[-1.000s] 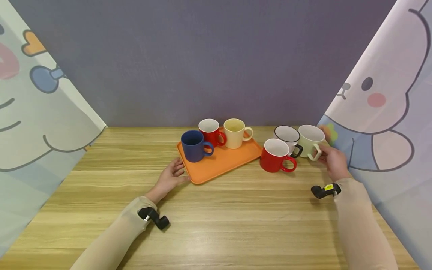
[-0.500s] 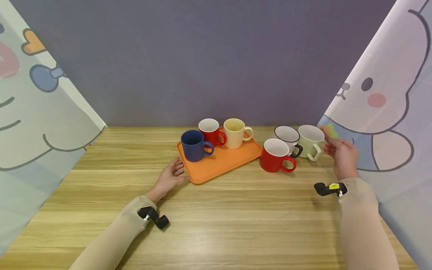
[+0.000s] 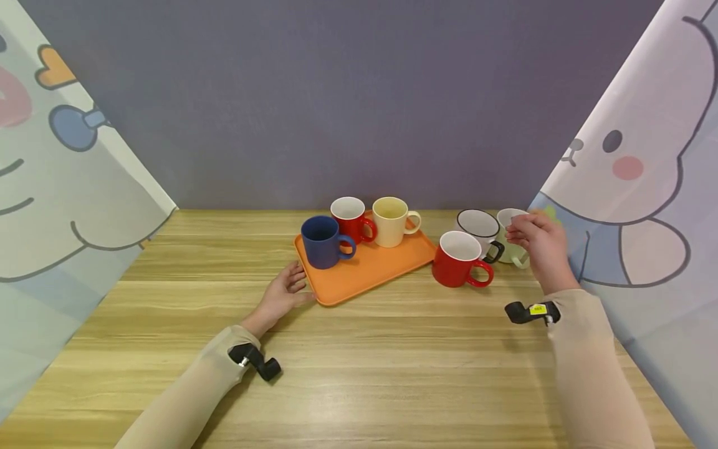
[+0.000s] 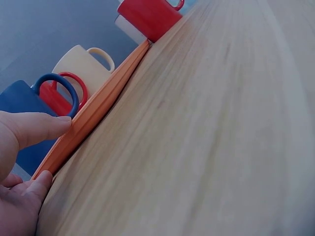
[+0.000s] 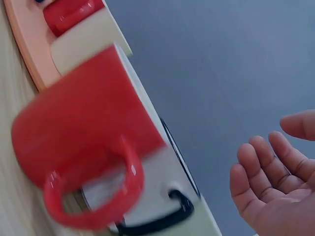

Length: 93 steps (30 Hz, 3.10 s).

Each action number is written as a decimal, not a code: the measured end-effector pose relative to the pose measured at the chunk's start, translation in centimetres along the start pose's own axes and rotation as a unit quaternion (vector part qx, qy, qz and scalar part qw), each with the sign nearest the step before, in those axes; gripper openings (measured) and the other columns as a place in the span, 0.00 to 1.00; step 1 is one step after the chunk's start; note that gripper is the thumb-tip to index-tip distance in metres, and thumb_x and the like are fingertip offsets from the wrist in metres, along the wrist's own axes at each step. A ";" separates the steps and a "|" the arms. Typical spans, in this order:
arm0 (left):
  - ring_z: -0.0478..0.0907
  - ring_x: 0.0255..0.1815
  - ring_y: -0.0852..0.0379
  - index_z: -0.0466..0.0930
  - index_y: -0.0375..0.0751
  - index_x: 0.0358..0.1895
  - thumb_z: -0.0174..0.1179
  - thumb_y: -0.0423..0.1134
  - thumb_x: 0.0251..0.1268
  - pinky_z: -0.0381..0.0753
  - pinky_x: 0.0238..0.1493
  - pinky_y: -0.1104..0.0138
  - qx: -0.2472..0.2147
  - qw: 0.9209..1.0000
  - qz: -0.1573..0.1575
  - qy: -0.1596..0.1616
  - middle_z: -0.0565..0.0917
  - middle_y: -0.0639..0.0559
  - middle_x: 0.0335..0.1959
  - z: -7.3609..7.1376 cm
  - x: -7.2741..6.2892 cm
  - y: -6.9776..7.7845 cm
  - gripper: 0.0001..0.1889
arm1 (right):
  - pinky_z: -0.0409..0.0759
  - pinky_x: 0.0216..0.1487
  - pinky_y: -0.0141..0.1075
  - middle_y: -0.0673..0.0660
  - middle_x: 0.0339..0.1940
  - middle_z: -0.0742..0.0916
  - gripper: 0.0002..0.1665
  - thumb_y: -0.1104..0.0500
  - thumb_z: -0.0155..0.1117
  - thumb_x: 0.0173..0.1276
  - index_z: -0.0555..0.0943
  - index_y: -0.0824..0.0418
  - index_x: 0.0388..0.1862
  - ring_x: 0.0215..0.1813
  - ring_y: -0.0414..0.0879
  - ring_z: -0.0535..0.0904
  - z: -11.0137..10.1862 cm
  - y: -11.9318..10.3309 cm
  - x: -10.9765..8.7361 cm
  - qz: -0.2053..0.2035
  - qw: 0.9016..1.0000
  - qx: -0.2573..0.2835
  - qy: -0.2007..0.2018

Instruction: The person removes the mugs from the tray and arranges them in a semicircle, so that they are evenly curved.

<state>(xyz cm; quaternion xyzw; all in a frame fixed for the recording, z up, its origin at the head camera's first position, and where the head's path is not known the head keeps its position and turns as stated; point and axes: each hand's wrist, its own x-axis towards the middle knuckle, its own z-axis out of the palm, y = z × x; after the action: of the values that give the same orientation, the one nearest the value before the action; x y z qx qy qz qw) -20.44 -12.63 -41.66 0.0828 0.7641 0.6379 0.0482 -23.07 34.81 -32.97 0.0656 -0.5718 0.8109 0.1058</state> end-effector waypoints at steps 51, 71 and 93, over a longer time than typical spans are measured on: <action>0.62 0.70 0.33 0.46 0.21 0.76 0.68 0.22 0.53 0.67 0.71 0.48 -0.019 1.000 0.001 0.011 0.61 0.26 0.72 -0.1 1.4 -3.3 0.49 | 0.85 0.50 0.35 0.76 0.47 0.83 0.20 0.69 0.54 0.73 0.71 0.87 0.55 0.39 0.38 0.84 16.2 12.6 0.3 0.074 0.951 -0.240 -0.180; 0.64 0.70 0.33 0.47 0.21 0.75 0.69 0.22 0.52 0.69 0.69 0.48 -0.002 1.000 0.004 0.015 0.61 0.26 0.71 -0.2 1.5 -3.4 0.49 | 0.83 0.56 0.44 0.64 0.48 0.83 0.18 0.65 0.58 0.73 0.77 0.79 0.53 0.41 0.43 0.79 20.4 16.1 2.6 0.101 0.966 -0.207 -0.118; 0.64 0.70 0.33 0.46 0.22 0.76 0.69 0.22 0.52 0.69 0.69 0.49 0.003 1.000 0.001 0.019 0.61 0.27 0.72 -0.1 1.4 -3.3 0.50 | 0.87 0.41 0.35 0.56 0.25 0.86 0.18 0.62 0.60 0.75 0.80 0.81 0.38 0.26 0.41 0.83 22.3 17.8 3.5 0.091 0.967 -0.190 -0.141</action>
<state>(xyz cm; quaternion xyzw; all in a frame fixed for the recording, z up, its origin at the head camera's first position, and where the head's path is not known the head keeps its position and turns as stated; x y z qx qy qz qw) -22.06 -13.08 -44.83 0.0716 0.7666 0.6372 0.0334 -31.15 8.41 -40.94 0.1057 -0.7282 0.6761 -0.0391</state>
